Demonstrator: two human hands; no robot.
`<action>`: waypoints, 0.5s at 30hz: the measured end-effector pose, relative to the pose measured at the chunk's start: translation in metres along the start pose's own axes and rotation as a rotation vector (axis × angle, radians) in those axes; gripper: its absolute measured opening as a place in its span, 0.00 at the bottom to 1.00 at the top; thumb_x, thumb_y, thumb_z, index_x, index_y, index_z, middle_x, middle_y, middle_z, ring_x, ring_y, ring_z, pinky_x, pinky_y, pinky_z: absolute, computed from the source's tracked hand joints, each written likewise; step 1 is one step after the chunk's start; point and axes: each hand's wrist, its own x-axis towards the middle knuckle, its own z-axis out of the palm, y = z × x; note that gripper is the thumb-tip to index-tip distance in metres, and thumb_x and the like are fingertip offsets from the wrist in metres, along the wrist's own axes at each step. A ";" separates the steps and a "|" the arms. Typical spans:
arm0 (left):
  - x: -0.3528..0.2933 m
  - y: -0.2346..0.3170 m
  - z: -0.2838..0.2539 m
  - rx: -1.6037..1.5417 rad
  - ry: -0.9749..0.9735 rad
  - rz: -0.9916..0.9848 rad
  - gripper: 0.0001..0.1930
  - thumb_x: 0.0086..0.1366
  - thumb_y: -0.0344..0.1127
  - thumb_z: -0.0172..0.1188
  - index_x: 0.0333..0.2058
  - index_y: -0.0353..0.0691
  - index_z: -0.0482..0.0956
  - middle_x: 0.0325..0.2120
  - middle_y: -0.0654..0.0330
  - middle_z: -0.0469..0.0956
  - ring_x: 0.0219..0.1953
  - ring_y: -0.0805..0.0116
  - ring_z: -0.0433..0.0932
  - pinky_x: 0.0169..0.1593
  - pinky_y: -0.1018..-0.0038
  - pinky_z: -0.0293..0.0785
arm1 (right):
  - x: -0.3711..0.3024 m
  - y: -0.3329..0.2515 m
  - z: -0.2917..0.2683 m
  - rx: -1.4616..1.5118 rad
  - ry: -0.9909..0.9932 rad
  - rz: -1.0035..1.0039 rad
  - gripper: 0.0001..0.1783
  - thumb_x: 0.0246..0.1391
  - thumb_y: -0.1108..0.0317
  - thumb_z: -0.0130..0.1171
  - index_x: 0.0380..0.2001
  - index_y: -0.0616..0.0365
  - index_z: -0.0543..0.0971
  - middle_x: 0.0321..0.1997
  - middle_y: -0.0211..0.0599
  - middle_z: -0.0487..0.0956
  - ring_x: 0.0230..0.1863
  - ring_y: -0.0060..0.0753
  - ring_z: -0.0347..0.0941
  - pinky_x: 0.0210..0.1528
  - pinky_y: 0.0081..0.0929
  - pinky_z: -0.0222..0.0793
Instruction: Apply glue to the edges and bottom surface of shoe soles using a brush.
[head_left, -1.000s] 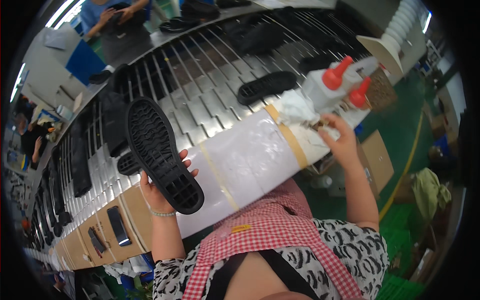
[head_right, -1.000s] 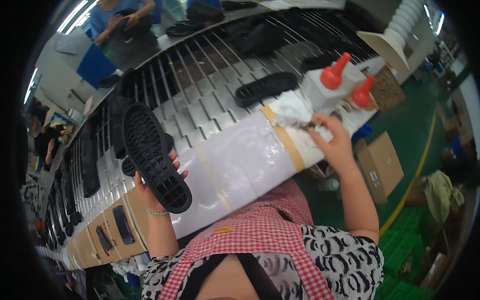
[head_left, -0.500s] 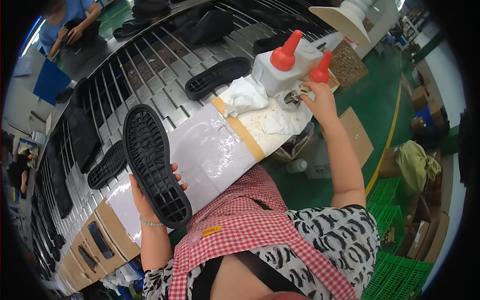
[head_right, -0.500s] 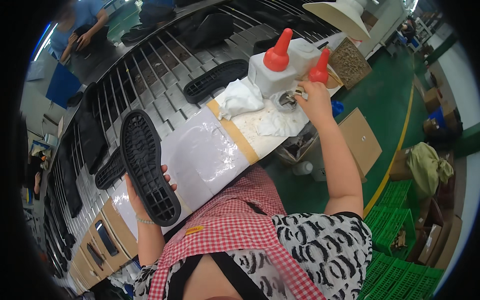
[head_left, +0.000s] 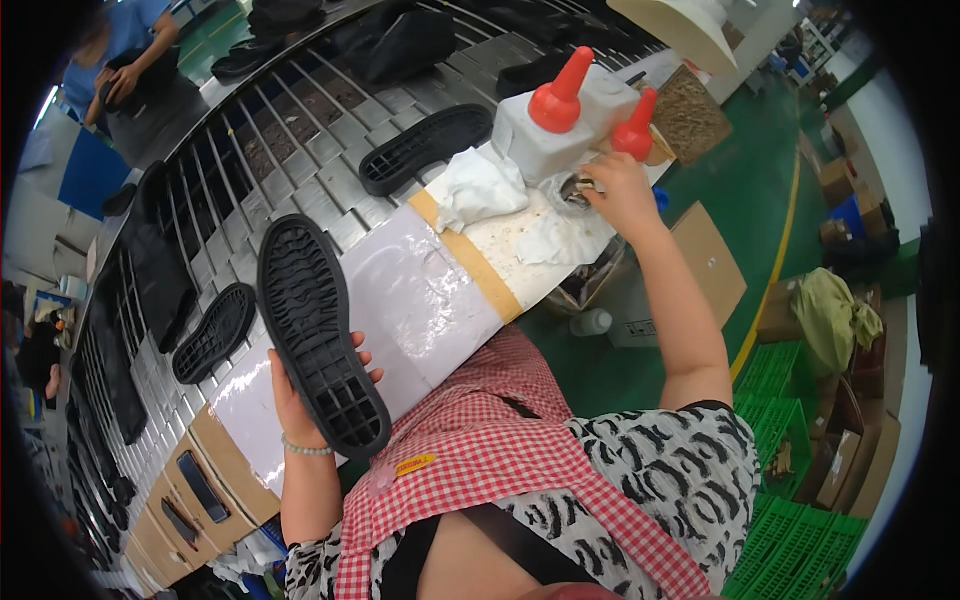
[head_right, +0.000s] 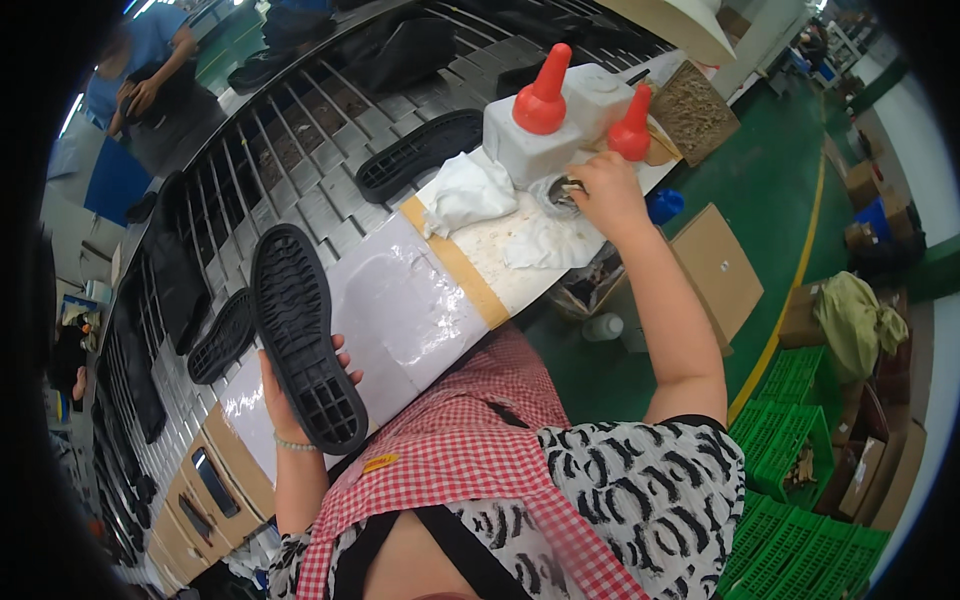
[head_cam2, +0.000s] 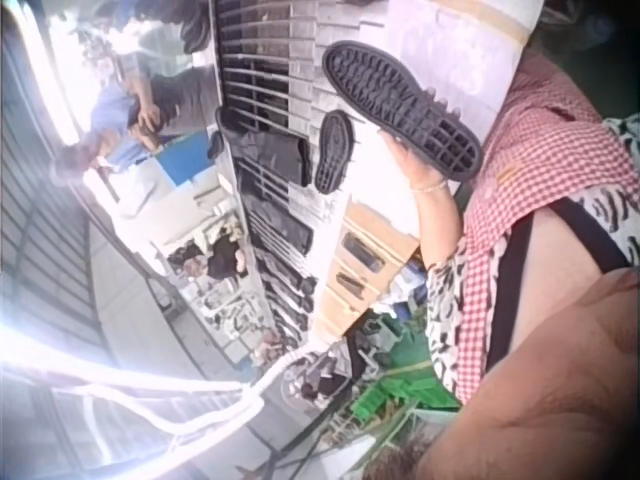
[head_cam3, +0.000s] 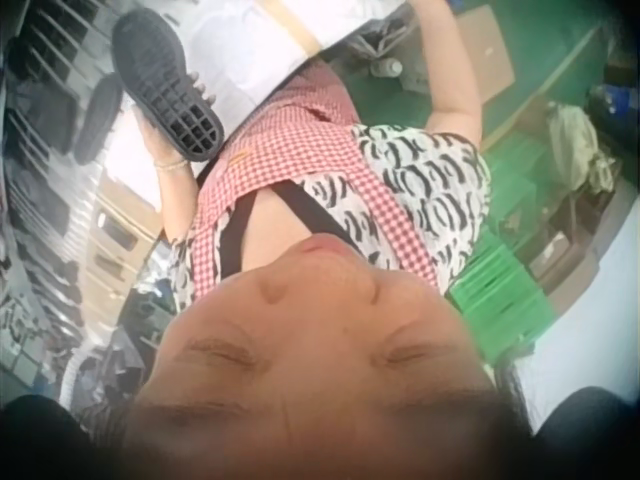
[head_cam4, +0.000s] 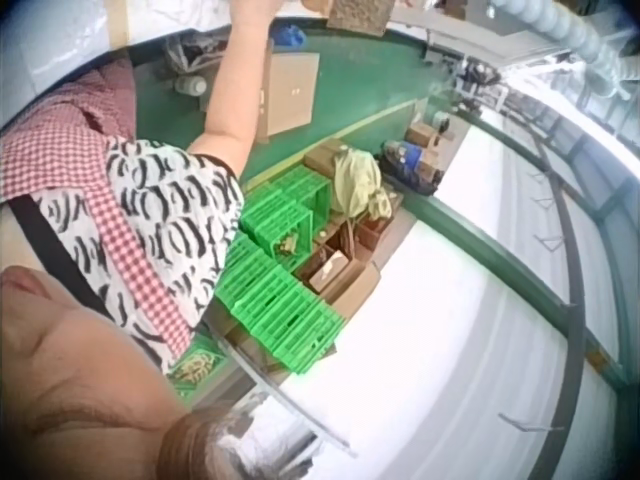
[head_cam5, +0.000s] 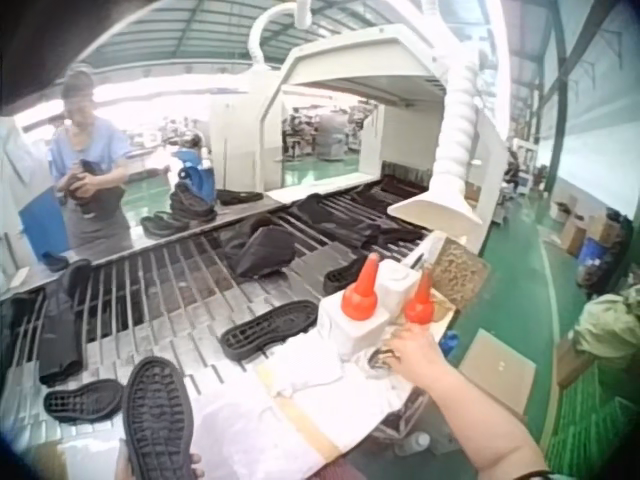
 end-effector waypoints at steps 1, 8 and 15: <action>0.001 -0.002 0.000 -0.009 0.036 -0.012 0.45 0.67 0.70 0.32 0.65 0.34 0.55 0.57 0.38 0.66 0.54 0.45 0.73 0.57 0.44 0.69 | 0.000 0.000 -0.004 -0.015 0.024 0.046 0.16 0.38 0.70 0.69 0.36 0.56 0.82 0.36 0.41 0.79 0.45 0.47 0.72 0.51 0.41 0.67; 0.009 0.000 -0.018 -0.070 0.038 -0.210 0.45 0.67 0.71 0.29 0.64 0.34 0.58 0.58 0.39 0.67 0.56 0.45 0.72 0.60 0.50 0.69 | -0.029 0.025 -0.025 0.201 -0.094 0.414 0.23 0.40 0.65 0.68 0.42 0.66 0.80 0.38 0.46 0.82 0.37 0.42 0.79 0.44 0.32 0.72; 0.004 0.000 -0.009 -0.248 -0.085 -0.395 0.42 0.69 0.67 0.32 0.65 0.34 0.57 0.55 0.31 0.67 0.52 0.39 0.74 0.57 0.51 0.73 | -0.006 -0.105 -0.055 1.094 0.096 0.335 0.23 0.48 0.82 0.60 0.51 0.60 0.75 0.47 0.30 0.76 0.51 0.24 0.71 0.57 0.24 0.63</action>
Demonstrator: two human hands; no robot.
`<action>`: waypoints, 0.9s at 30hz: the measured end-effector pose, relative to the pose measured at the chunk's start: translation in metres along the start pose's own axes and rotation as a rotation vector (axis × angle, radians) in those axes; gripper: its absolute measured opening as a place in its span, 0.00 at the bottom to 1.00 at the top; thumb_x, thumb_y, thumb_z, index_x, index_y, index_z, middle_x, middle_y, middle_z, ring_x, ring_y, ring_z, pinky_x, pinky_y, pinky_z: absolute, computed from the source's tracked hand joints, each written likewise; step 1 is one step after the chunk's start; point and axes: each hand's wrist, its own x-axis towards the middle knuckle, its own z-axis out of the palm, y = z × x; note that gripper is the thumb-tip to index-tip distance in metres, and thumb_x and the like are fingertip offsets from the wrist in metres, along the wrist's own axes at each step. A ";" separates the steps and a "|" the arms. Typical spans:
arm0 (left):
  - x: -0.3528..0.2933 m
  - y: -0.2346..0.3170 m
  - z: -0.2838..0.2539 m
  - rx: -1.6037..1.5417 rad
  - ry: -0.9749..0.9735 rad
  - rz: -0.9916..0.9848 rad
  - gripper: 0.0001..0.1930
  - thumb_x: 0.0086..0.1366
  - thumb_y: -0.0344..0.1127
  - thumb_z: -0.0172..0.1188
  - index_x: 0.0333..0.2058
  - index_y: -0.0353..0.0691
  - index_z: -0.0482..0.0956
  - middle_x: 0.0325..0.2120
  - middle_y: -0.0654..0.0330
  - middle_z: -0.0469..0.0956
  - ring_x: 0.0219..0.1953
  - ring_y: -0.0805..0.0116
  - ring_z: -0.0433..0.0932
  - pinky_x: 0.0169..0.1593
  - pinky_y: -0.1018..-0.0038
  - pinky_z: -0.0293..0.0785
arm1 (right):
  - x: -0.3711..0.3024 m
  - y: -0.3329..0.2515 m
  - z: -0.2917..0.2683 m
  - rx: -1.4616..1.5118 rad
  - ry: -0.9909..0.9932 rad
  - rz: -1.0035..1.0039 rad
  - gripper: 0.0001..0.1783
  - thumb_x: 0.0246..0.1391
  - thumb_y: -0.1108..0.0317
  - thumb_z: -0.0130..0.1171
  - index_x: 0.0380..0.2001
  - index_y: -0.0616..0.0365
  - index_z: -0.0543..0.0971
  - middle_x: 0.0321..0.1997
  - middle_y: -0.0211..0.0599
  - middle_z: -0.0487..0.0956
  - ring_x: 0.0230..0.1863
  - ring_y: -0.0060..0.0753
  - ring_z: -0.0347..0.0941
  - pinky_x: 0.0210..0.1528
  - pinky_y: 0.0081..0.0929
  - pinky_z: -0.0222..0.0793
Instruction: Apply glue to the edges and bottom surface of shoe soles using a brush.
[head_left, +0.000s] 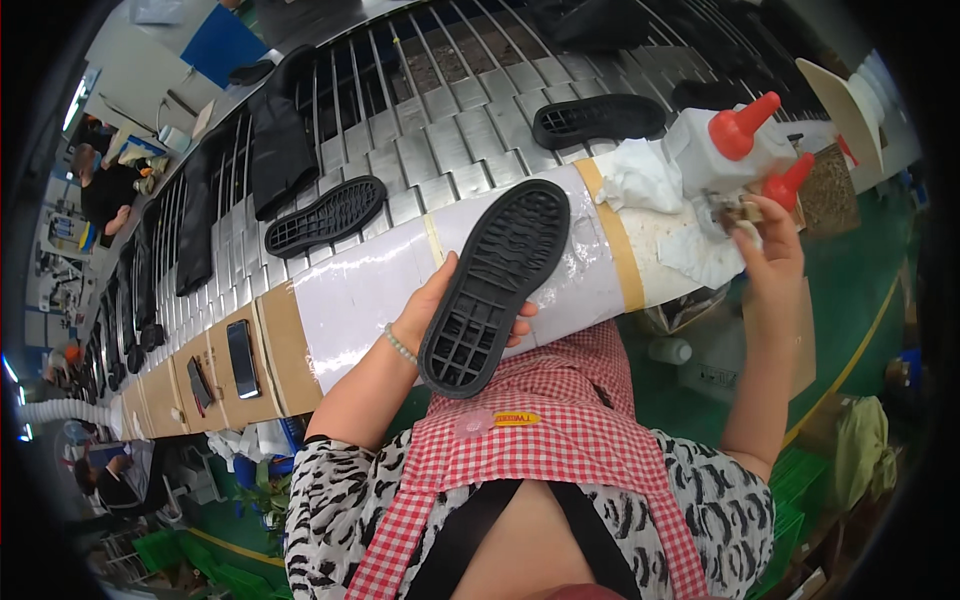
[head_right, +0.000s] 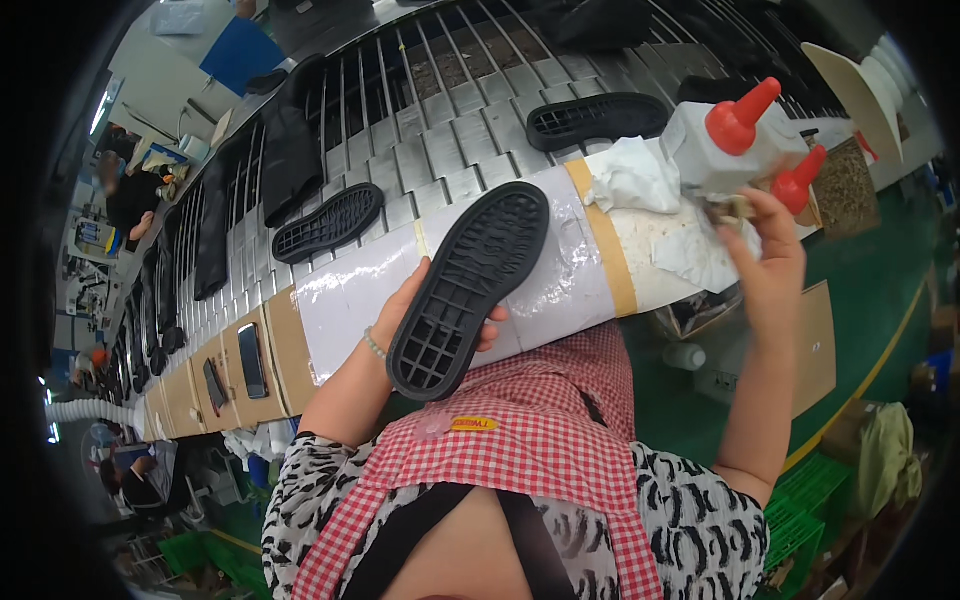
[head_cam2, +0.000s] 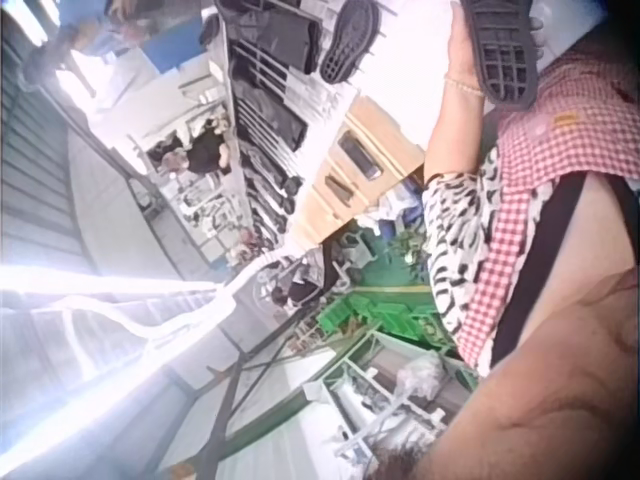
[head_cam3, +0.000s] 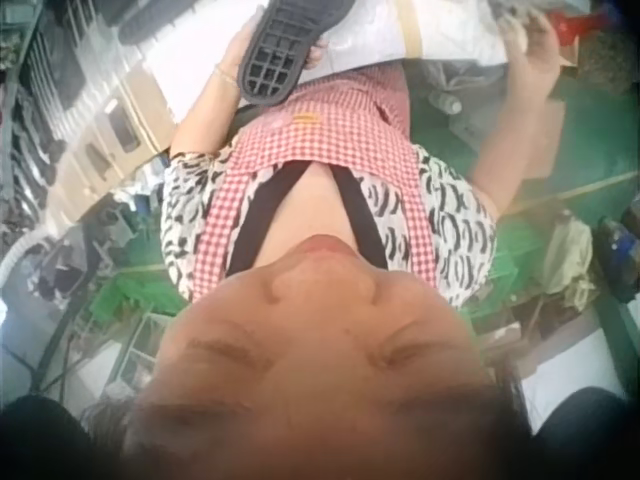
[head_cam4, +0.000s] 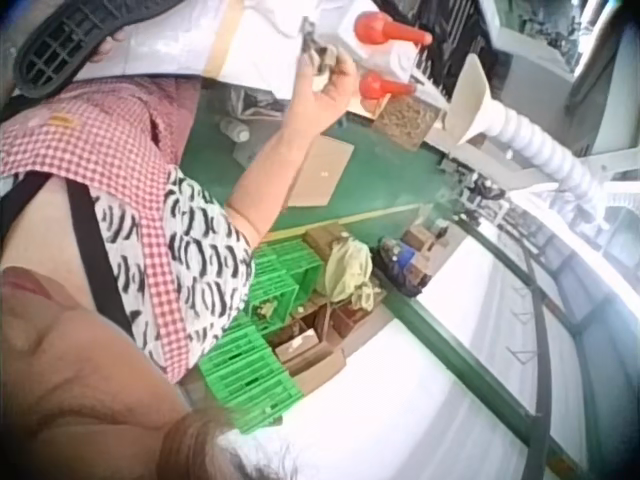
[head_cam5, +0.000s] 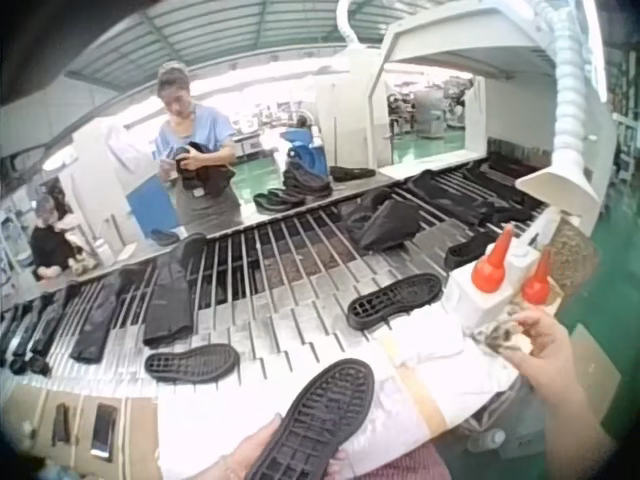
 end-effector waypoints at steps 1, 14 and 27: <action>-0.002 0.000 0.003 -0.041 -0.023 -0.037 0.41 0.69 0.66 0.33 0.65 0.34 0.56 0.55 0.30 0.66 0.52 0.38 0.74 0.56 0.51 0.73 | -0.004 -0.015 0.019 -0.090 -0.071 -0.066 0.23 0.46 0.82 0.60 0.48 0.59 0.76 0.49 0.33 0.76 0.54 0.26 0.69 0.60 0.25 0.61; -0.011 0.001 0.010 -0.018 -0.059 -0.259 0.40 0.69 0.66 0.33 0.65 0.36 0.56 0.54 0.25 0.64 0.52 0.32 0.73 0.56 0.51 0.73 | -0.023 -0.051 0.128 -0.574 -0.439 -0.961 0.13 0.46 0.66 0.58 0.38 0.47 0.81 0.41 0.23 0.79 0.53 0.30 0.72 0.64 0.43 0.59; -0.013 -0.001 0.013 -0.026 -0.109 -0.299 0.41 0.68 0.67 0.34 0.65 0.38 0.57 0.56 0.28 0.64 0.56 0.32 0.69 0.57 0.49 0.71 | -0.029 -0.050 0.143 -0.579 -0.478 -1.046 0.13 0.47 0.66 0.59 0.40 0.44 0.80 0.42 0.21 0.80 0.54 0.27 0.71 0.66 0.43 0.59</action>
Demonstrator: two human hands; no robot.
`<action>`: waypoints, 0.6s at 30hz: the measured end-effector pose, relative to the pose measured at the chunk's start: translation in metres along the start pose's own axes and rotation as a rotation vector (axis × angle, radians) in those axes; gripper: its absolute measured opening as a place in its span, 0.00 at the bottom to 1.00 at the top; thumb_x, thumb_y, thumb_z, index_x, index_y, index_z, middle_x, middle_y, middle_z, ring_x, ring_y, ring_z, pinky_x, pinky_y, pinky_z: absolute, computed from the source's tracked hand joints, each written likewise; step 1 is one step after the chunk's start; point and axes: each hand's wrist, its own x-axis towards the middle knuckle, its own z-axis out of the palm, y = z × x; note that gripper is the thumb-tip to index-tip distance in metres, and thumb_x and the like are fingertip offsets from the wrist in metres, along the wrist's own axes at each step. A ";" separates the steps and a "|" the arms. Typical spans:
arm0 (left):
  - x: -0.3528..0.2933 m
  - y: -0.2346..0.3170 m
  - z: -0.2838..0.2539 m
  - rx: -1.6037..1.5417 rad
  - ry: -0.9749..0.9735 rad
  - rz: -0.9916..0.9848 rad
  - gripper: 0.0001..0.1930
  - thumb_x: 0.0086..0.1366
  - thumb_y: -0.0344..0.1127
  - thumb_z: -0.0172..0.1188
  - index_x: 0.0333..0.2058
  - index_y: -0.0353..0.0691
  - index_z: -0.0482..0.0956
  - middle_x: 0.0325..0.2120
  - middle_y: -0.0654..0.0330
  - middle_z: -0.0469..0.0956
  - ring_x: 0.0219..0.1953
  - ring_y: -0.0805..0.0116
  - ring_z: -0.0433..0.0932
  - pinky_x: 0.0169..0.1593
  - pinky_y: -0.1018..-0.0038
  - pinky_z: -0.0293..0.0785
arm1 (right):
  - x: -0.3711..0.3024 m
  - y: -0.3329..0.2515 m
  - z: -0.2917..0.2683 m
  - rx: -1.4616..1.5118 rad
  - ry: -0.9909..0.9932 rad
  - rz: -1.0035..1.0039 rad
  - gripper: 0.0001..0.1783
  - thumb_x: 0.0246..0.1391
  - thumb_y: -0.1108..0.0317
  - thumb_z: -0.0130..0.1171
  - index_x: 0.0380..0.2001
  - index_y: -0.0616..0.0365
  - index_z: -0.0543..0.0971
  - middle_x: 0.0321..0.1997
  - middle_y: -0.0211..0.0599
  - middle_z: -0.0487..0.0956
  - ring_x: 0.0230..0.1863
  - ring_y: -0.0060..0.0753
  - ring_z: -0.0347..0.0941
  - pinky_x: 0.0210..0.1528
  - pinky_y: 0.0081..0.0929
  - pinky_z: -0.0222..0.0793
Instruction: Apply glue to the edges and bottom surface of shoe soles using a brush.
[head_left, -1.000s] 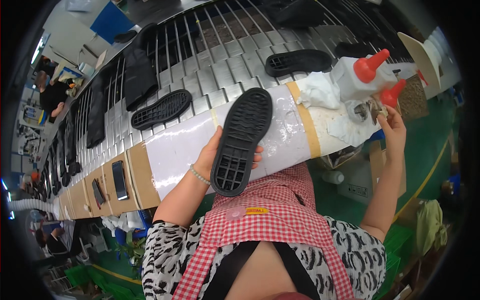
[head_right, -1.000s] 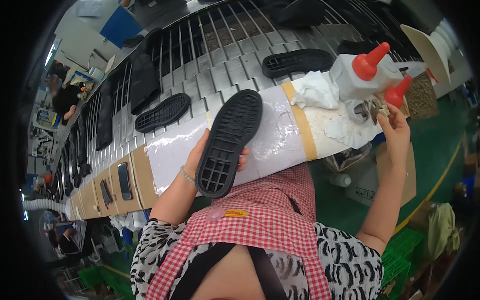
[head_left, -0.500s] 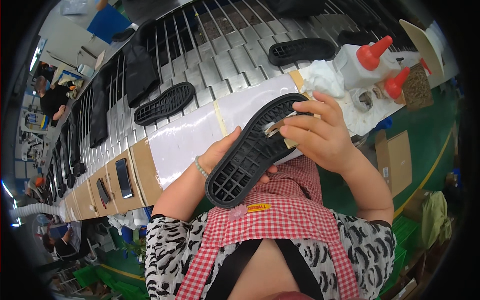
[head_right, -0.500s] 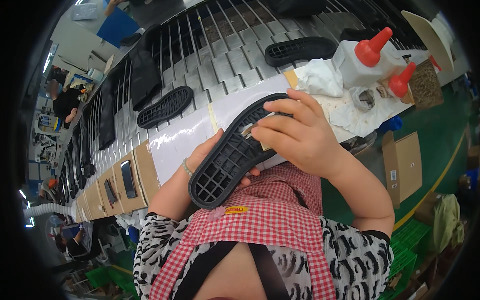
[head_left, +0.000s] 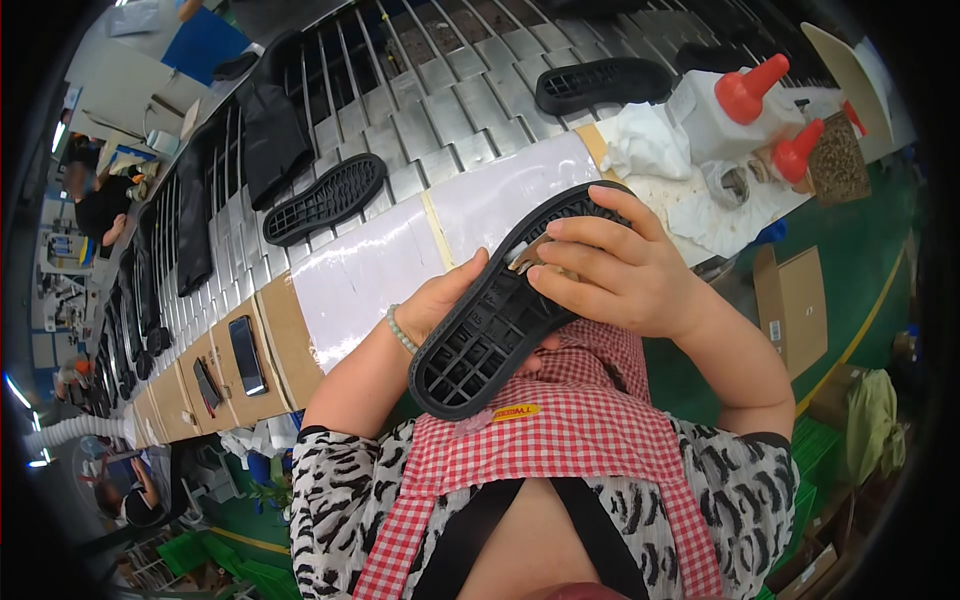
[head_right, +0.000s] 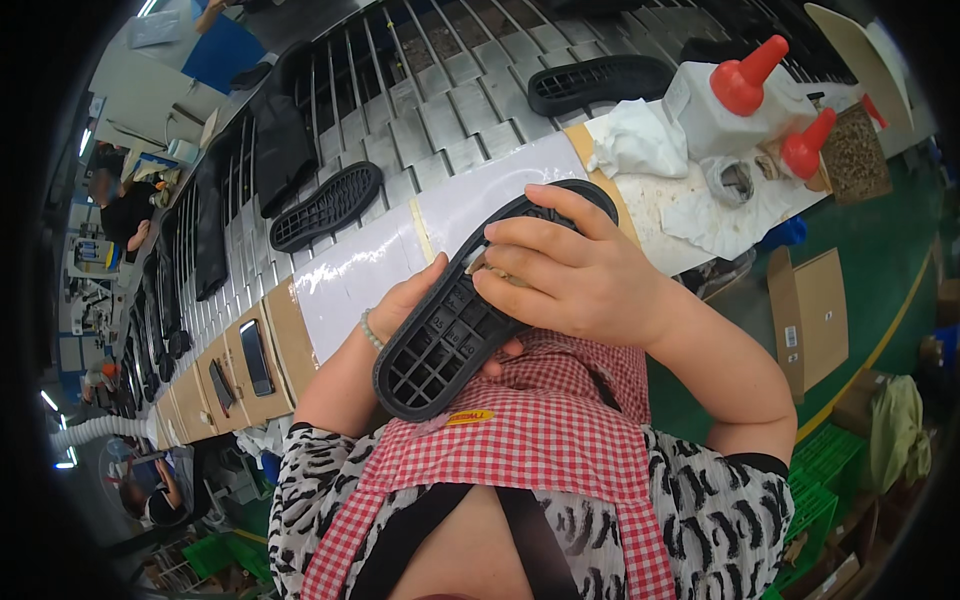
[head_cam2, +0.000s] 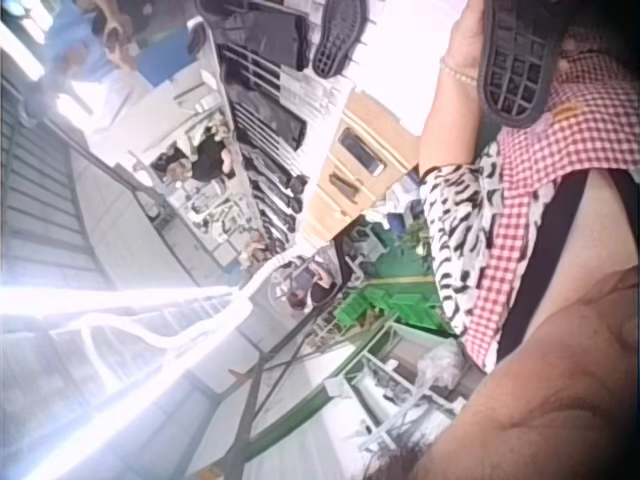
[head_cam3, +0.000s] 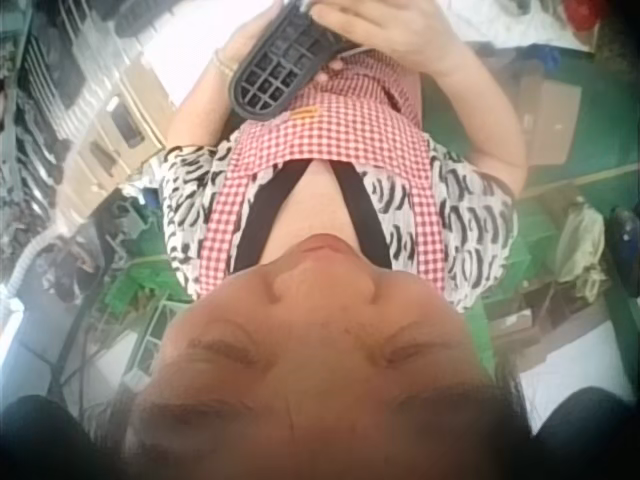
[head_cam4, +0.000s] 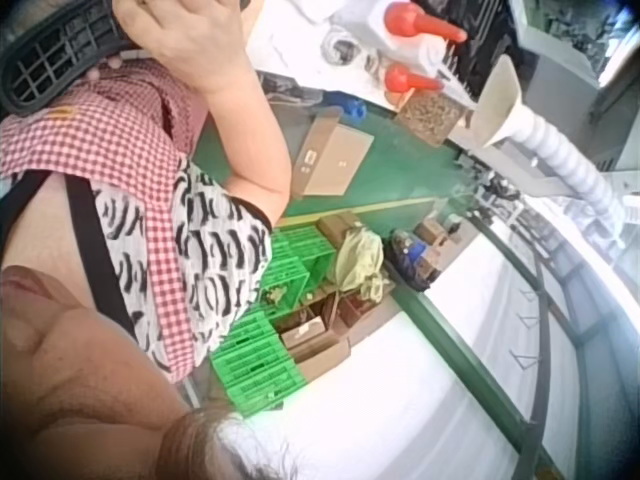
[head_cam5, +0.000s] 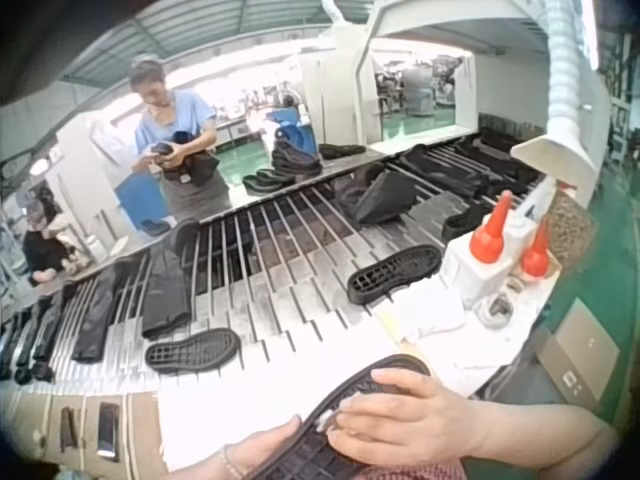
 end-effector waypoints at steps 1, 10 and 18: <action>0.000 0.000 0.000 0.009 -0.012 0.001 0.41 0.68 0.67 0.34 0.65 0.38 0.57 0.56 0.28 0.64 0.57 0.33 0.69 0.58 0.49 0.71 | 0.000 0.000 0.001 -0.005 0.000 -0.005 0.13 0.47 0.66 0.59 0.40 0.44 0.80 0.42 0.21 0.80 0.54 0.27 0.71 0.66 0.43 0.59; -0.003 0.001 0.004 0.069 0.082 0.010 0.41 0.69 0.66 0.32 0.65 0.34 0.55 0.55 0.28 0.64 0.53 0.34 0.72 0.57 0.50 0.72 | -0.002 0.013 0.004 -0.102 0.013 0.002 0.13 0.46 0.65 0.56 0.38 0.46 0.79 0.39 0.22 0.78 0.49 0.25 0.72 0.65 0.42 0.60; -0.005 0.003 0.001 0.122 0.086 0.020 0.40 0.70 0.65 0.31 0.65 0.34 0.54 0.52 0.27 0.67 0.48 0.34 0.76 0.52 0.50 0.76 | -0.008 0.024 -0.001 -0.178 -0.038 0.054 0.14 0.47 0.69 0.57 0.40 0.45 0.81 0.41 0.23 0.79 0.49 0.26 0.72 0.65 0.42 0.60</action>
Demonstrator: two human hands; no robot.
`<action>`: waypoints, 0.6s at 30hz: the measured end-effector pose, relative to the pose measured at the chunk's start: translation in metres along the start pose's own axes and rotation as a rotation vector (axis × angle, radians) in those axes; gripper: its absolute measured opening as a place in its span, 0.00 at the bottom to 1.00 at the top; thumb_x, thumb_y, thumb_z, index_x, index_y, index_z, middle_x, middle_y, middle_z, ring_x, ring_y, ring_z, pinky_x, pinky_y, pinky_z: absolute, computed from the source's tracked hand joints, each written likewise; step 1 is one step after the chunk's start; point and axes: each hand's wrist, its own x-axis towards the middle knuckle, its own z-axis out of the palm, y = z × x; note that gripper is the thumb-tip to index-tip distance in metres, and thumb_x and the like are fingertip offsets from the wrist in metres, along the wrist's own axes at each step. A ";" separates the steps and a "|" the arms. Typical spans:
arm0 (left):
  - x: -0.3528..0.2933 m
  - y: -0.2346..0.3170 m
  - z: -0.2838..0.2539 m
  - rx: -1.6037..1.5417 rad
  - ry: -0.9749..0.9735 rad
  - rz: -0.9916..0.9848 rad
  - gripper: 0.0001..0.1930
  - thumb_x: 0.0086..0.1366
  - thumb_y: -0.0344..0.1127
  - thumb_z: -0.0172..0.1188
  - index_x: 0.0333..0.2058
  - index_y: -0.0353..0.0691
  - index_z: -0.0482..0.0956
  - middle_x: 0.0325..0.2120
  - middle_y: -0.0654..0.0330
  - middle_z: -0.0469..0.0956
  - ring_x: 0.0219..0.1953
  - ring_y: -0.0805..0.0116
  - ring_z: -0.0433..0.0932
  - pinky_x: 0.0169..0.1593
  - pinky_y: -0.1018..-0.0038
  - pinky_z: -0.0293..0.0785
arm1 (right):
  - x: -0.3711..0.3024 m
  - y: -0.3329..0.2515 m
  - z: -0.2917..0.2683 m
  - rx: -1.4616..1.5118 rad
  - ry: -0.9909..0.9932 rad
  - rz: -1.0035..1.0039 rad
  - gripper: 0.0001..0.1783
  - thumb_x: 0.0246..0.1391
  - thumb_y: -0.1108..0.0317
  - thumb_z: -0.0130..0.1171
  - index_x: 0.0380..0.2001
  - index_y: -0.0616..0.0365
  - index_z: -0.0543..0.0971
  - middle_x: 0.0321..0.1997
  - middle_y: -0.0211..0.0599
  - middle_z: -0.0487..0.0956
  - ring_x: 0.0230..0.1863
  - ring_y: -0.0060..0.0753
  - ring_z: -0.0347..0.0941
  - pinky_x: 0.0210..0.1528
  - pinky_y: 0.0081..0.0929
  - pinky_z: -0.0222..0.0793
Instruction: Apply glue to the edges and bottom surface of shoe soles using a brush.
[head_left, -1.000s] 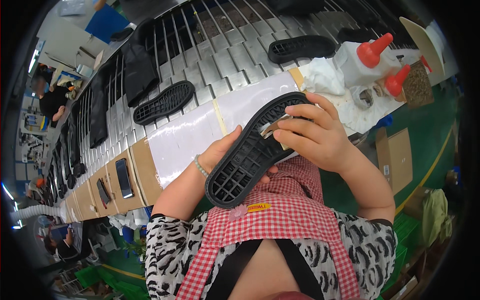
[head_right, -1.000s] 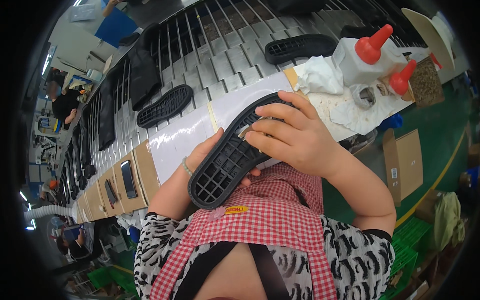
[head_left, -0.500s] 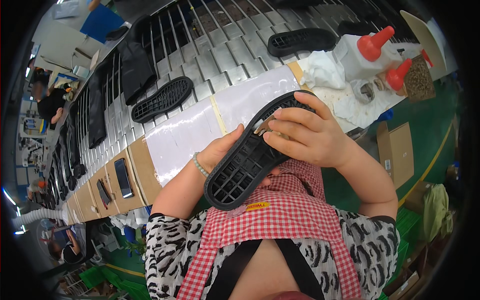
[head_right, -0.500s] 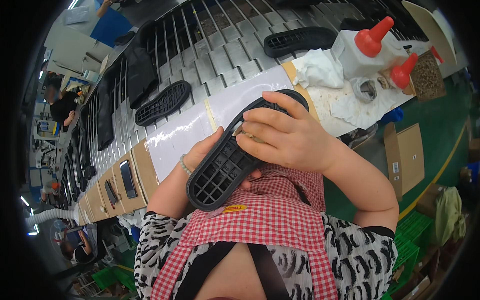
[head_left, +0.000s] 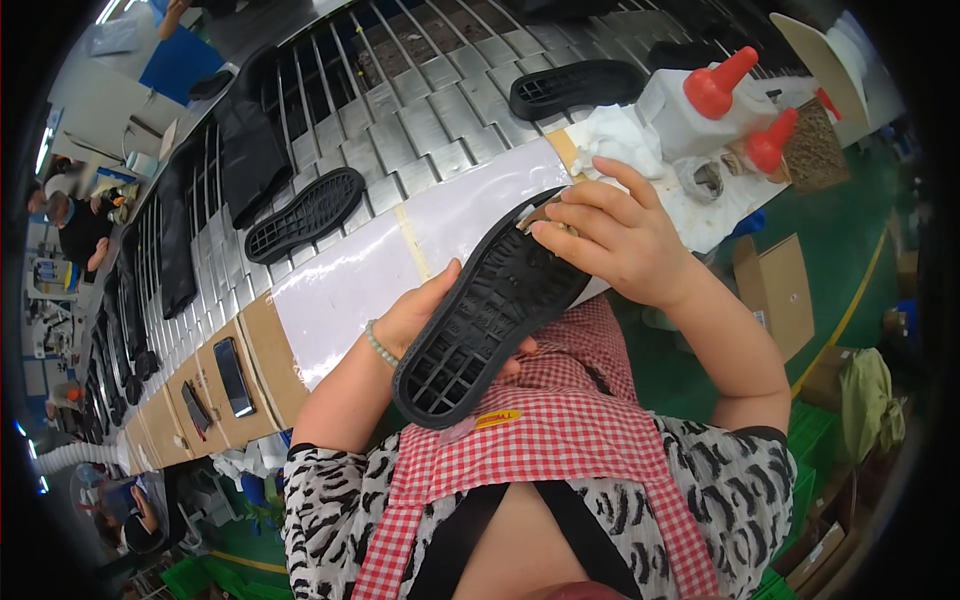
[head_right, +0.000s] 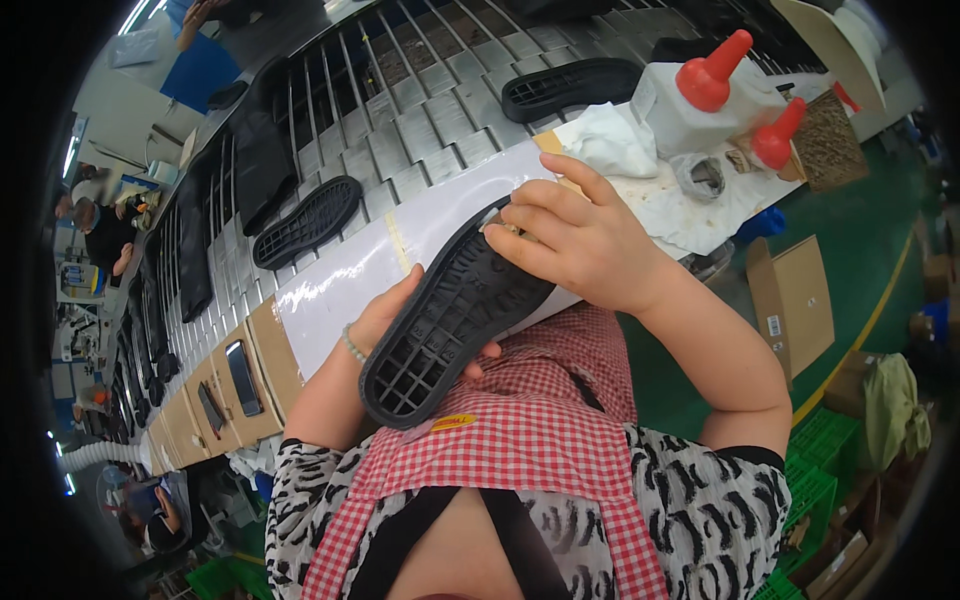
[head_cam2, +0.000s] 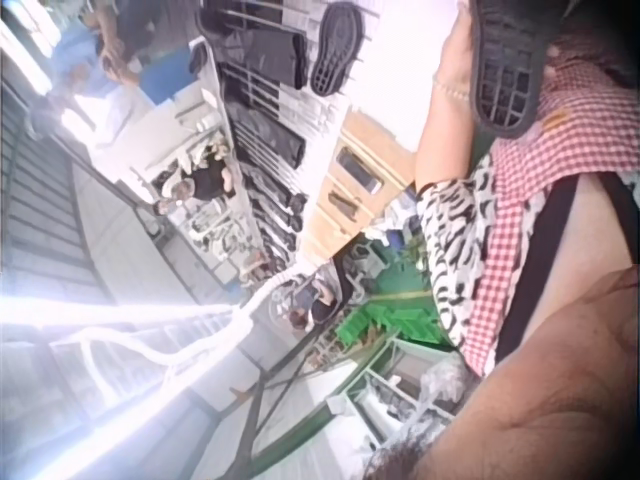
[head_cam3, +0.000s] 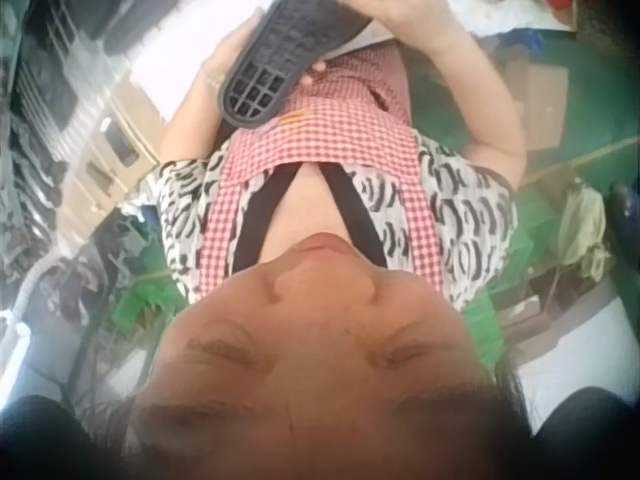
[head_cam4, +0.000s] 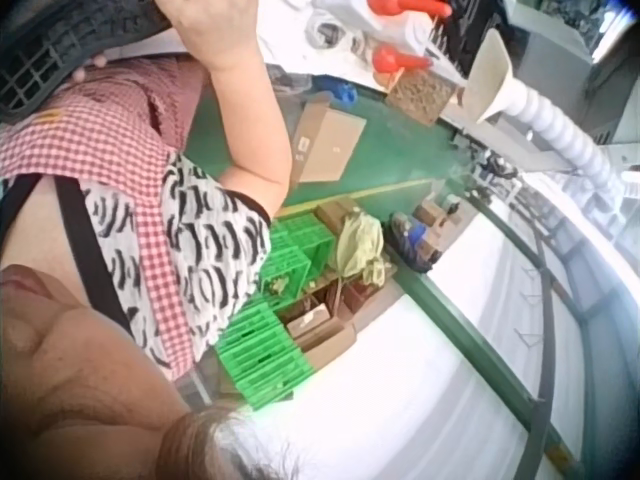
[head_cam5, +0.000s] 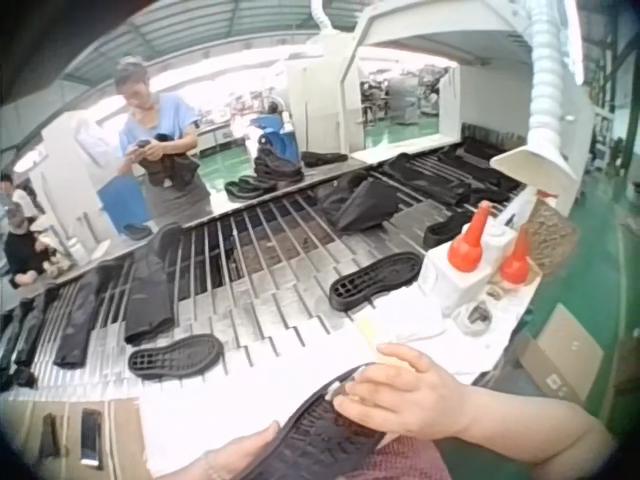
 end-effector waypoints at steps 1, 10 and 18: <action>0.000 0.001 -0.001 -0.024 -0.039 -0.001 0.40 0.70 0.65 0.30 0.65 0.33 0.54 0.53 0.28 0.67 0.48 0.35 0.76 0.53 0.51 0.75 | 0.000 0.001 0.001 -0.012 -0.005 0.004 0.14 0.47 0.69 0.56 0.40 0.45 0.81 0.41 0.23 0.79 0.49 0.26 0.72 0.65 0.42 0.60; 0.002 0.003 0.001 0.011 0.025 0.038 0.40 0.70 0.65 0.30 0.64 0.34 0.57 0.52 0.31 0.69 0.48 0.39 0.77 0.51 0.54 0.78 | -0.006 0.020 0.010 -0.106 -0.005 0.058 0.13 0.43 0.70 0.57 0.37 0.51 0.79 0.33 0.26 0.77 0.46 0.30 0.71 0.63 0.40 0.61; 0.023 0.000 0.018 0.298 0.264 0.193 0.39 0.70 0.66 0.33 0.59 0.34 0.65 0.48 0.46 0.76 0.46 0.56 0.80 0.50 0.64 0.78 | 0.002 0.035 0.029 -0.114 0.024 0.241 0.17 0.36 0.70 0.65 0.35 0.57 0.80 0.29 0.33 0.76 0.42 0.37 0.72 0.52 0.38 0.67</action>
